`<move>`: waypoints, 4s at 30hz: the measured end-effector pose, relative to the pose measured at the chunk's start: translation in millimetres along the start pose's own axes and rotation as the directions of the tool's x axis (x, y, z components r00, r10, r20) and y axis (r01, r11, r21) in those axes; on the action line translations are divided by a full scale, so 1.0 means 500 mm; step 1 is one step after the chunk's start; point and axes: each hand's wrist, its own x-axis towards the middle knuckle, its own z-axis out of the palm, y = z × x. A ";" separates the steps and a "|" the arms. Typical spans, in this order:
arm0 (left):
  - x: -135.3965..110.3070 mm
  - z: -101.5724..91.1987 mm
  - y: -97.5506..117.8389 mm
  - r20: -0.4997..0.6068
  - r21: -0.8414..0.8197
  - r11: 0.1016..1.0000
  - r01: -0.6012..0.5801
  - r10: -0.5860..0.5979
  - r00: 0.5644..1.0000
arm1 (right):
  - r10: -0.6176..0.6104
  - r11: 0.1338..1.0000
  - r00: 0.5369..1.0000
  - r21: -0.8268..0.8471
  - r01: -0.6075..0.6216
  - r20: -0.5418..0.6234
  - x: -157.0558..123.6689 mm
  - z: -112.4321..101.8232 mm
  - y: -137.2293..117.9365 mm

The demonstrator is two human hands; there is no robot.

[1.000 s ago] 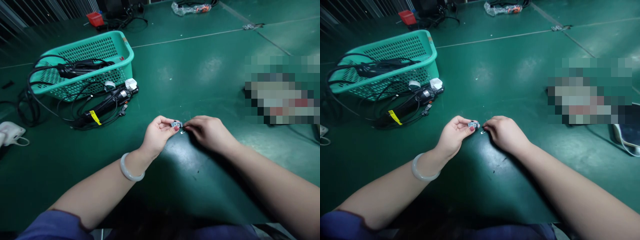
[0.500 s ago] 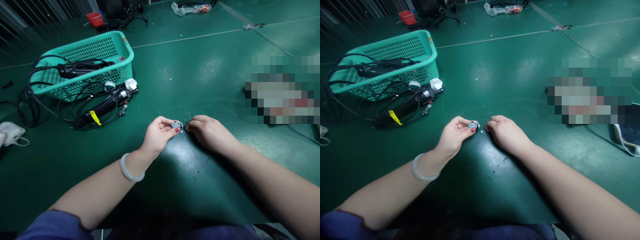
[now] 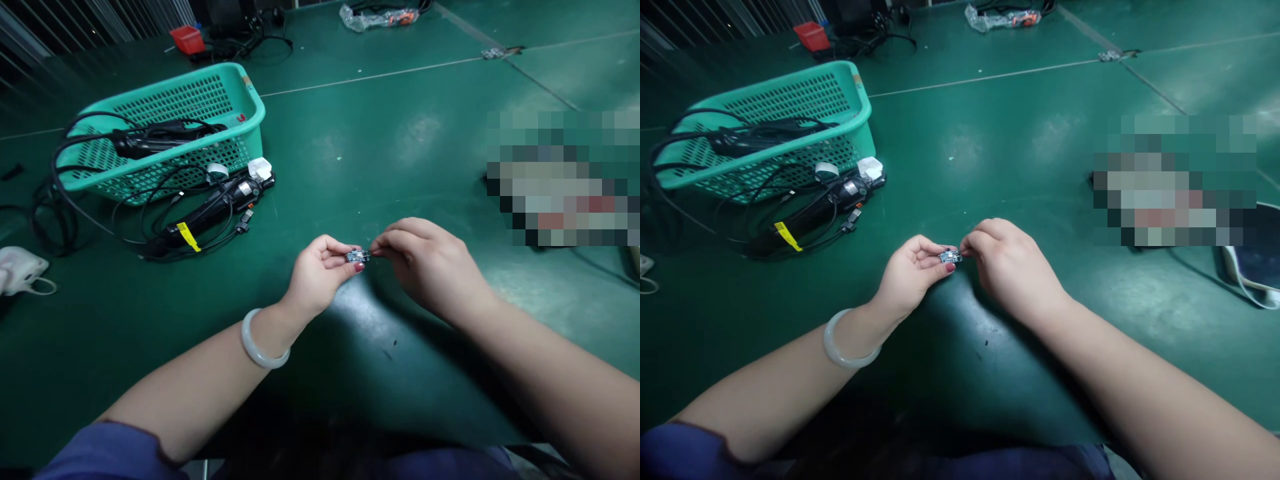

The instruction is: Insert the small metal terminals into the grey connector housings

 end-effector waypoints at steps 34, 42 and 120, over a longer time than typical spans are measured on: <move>0.003 -0.011 0.003 0.012 -0.069 0.996 -0.062 0.063 0.998 | 0.129 0.984 0.992 0.123 -0.128 0.001 0.002 0.028 0.020; 0.004 -0.023 0.030 -0.112 -0.335 0.942 -0.019 -0.020 0.994 | 0.310 0.859 0.941 0.385 -0.338 0.134 0.000 0.084 0.064; -0.007 -0.027 0.004 0.081 0.181 0.983 -0.034 0.020 0.996 | 0.421 0.657 0.900 0.646 -0.387 0.112 -0.011 0.057 -0.018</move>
